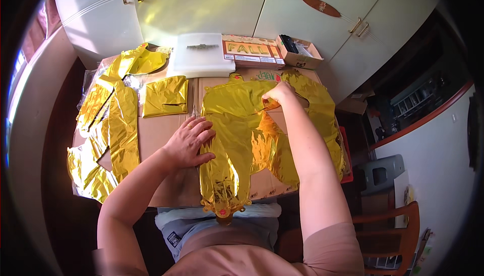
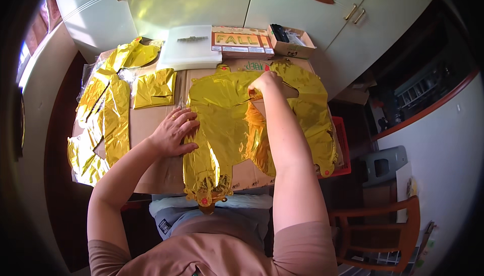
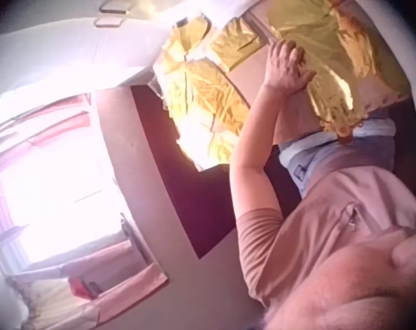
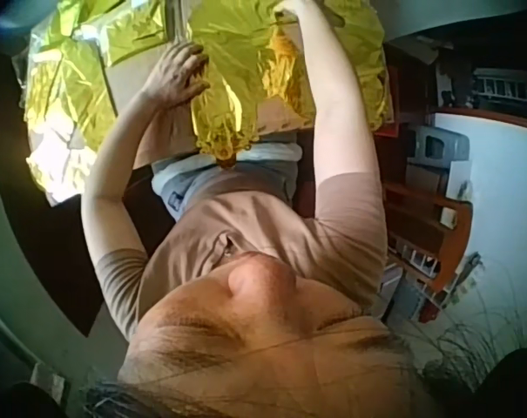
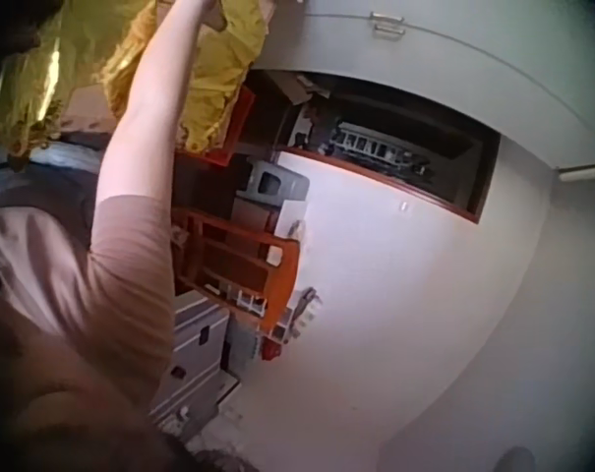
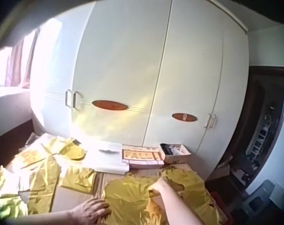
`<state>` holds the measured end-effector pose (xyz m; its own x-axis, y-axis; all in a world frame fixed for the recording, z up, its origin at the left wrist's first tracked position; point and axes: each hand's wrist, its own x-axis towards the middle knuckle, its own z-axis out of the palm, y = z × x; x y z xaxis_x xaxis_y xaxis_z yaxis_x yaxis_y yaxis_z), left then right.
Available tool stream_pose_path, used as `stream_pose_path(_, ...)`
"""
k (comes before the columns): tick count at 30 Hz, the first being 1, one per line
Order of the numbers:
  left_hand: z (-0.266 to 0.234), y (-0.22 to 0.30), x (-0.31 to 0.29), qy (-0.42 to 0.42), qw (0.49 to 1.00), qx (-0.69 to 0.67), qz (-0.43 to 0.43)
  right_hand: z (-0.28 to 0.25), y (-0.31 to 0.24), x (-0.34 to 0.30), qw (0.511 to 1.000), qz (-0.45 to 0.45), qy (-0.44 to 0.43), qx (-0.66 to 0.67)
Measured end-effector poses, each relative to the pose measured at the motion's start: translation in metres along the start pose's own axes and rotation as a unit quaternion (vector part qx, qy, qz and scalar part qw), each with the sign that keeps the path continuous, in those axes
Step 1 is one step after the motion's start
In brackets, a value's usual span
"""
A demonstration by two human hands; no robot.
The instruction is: Folding and flattening gold foil balloons on a cardboard workspace.
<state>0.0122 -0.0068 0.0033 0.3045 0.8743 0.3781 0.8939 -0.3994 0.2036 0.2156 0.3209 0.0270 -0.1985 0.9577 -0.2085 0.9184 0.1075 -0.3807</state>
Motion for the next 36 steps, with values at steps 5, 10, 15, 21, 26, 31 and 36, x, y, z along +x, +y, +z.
stream_pose_path(5,0.001,-0.002,-0.007,0.006,1.0,0.003,-0.006,0.027,0.011,0.013,0.988,-0.075,-0.016,0.137)
stream_pose_path(10,0.005,-0.002,-0.003,0.01,1.0,0.0,-0.003,0.03,0.037,0.029,0.97,-0.06,0.002,0.237)
stream_pose_path(15,0.0,-0.002,-0.007,0.006,1.0,0.008,-0.011,-0.012,-0.003,-0.031,0.937,0.004,-0.084,0.339)
stream_pose_path(21,0.002,-0.003,-0.004,0.008,1.0,0.0,-0.004,-0.019,-0.003,-0.035,0.945,-0.008,-0.118,0.304)
stream_pose_path(26,0.003,-0.002,-0.002,0.01,1.0,-0.01,-0.006,0.022,0.009,-0.028,0.938,-0.178,0.02,0.295)
stream_pose_path(31,0.003,-0.003,-0.008,0.013,1.0,-0.007,-0.014,0.045,-0.016,-0.064,0.936,-0.243,0.134,0.219)
stream_pose_path(36,0.005,-0.003,-0.006,0.017,1.0,0.002,-0.007,0.069,-0.035,-0.084,0.9,-0.346,0.178,0.195)
